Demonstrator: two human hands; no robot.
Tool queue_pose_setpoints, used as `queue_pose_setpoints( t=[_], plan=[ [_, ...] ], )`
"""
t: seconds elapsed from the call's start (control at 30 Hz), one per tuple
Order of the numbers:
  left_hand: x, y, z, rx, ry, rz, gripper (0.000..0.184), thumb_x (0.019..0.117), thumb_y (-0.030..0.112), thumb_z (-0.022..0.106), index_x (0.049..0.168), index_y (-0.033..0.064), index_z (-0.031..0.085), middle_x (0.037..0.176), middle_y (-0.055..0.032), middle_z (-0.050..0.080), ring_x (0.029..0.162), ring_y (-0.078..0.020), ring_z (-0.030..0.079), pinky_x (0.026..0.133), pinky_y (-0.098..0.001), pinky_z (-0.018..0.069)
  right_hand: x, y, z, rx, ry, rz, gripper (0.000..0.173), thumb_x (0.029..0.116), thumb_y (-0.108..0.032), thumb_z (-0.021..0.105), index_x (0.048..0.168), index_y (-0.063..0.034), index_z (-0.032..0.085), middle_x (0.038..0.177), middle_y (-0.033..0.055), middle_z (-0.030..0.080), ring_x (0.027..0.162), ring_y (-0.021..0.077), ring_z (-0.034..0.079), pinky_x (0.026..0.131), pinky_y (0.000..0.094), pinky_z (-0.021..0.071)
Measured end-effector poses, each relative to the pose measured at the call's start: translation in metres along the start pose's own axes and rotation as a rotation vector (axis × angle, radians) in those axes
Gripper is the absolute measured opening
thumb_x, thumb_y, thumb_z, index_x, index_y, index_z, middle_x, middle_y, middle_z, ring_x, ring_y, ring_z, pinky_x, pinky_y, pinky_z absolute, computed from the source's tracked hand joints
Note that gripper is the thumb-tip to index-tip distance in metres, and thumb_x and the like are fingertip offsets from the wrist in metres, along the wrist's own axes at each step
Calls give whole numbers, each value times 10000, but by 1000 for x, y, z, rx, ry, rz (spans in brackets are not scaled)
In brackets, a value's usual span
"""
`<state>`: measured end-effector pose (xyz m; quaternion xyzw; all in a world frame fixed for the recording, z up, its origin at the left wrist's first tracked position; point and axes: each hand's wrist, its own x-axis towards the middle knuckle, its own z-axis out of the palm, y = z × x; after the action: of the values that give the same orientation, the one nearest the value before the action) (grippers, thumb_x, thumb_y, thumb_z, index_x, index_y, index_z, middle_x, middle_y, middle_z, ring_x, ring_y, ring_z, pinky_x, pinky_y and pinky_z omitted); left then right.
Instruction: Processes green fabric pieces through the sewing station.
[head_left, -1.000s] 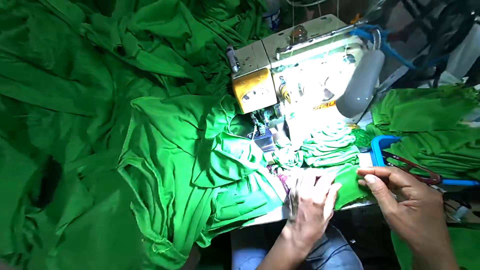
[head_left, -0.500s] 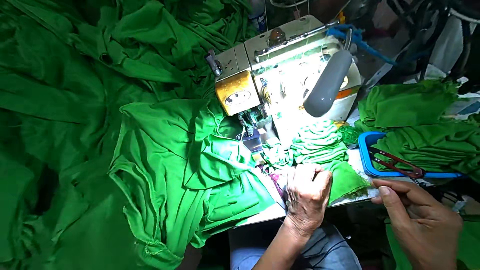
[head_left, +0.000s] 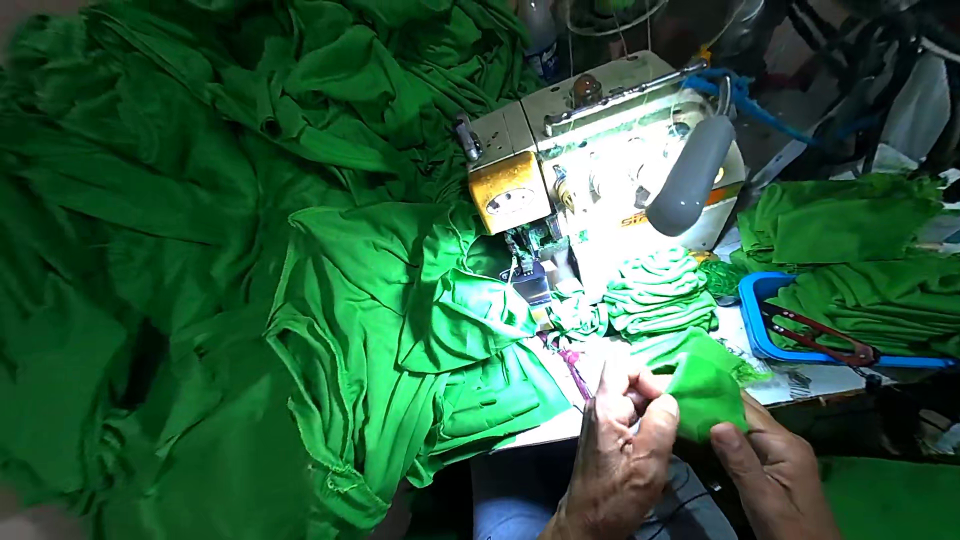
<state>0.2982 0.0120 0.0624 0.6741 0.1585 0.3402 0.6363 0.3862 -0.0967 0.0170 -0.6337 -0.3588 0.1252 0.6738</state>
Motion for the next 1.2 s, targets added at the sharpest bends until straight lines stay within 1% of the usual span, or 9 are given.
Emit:
queue_pose_setpoints(
  t=[0.13,0.27,0.33,0.43,0.53,0.6,0.7,1.03,1.2],
  plan=[
    [-24,-7,-23,5,20,74,40,950,22,508,985,38,496,849,92,551,801,101,533,728,-93,463,11,-7,20,168,30,7,220,986,-390,625,974,-203,740,960,-176,684,906,-73,643,795,131,560],
    [-48,-21,-47,118,51,96,108,892,21,615,967,-40,565,891,-15,654,891,40,617,831,-154,517,15,-17,33,203,-35,15,99,962,-172,640,918,-182,729,890,-163,705,843,-59,657,777,137,560],
    [-52,-25,-63,153,148,152,140,953,183,653,1026,78,596,997,71,677,1013,63,616,915,-158,512,17,-25,39,191,-162,15,112,961,-104,610,925,-140,710,862,-153,715,821,-68,660,770,139,564],
    [-40,-18,-94,207,252,247,199,1030,337,562,1052,148,622,1054,82,696,1058,-2,642,941,-212,527,24,-27,44,100,-435,-167,167,994,-118,584,969,-4,704,875,-38,726,830,-90,641,775,99,533],
    [-30,-5,-113,130,50,245,419,1085,419,422,1108,78,665,1102,54,704,1112,6,620,996,-228,498,34,-44,55,45,-681,-323,205,1008,-113,583,972,69,670,872,109,711,840,-50,623,787,88,480],
    [-30,-1,-114,-61,-120,157,447,1060,511,393,1134,182,687,1086,168,700,1045,111,599,922,-131,482,40,-62,60,62,-806,-316,188,991,-83,594,953,89,661,930,144,723,884,-56,618,805,75,463],
    [-40,-2,-112,-402,-244,56,337,1031,495,480,1189,289,694,1091,229,701,1008,149,611,878,-88,495,43,-78,66,108,-845,-234,147,958,-30,605,903,93,662,754,92,671,701,-64,570,662,80,451],
    [-49,-29,-135,-510,-243,244,171,1027,365,581,1070,238,687,1125,147,653,1117,38,566,966,-172,443,44,-54,79,192,-842,-274,168,1015,-139,611,979,19,656,890,34,699,885,-64,613,822,119,491],
    [-57,-32,-139,-500,-233,243,196,1035,352,574,1146,249,698,1117,184,685,1079,93,590,942,-132,463,46,-50,83,338,-795,-255,144,1034,-170,587,1093,-102,700,1039,-112,720,1004,-105,615,898,110,505]
  ],
)
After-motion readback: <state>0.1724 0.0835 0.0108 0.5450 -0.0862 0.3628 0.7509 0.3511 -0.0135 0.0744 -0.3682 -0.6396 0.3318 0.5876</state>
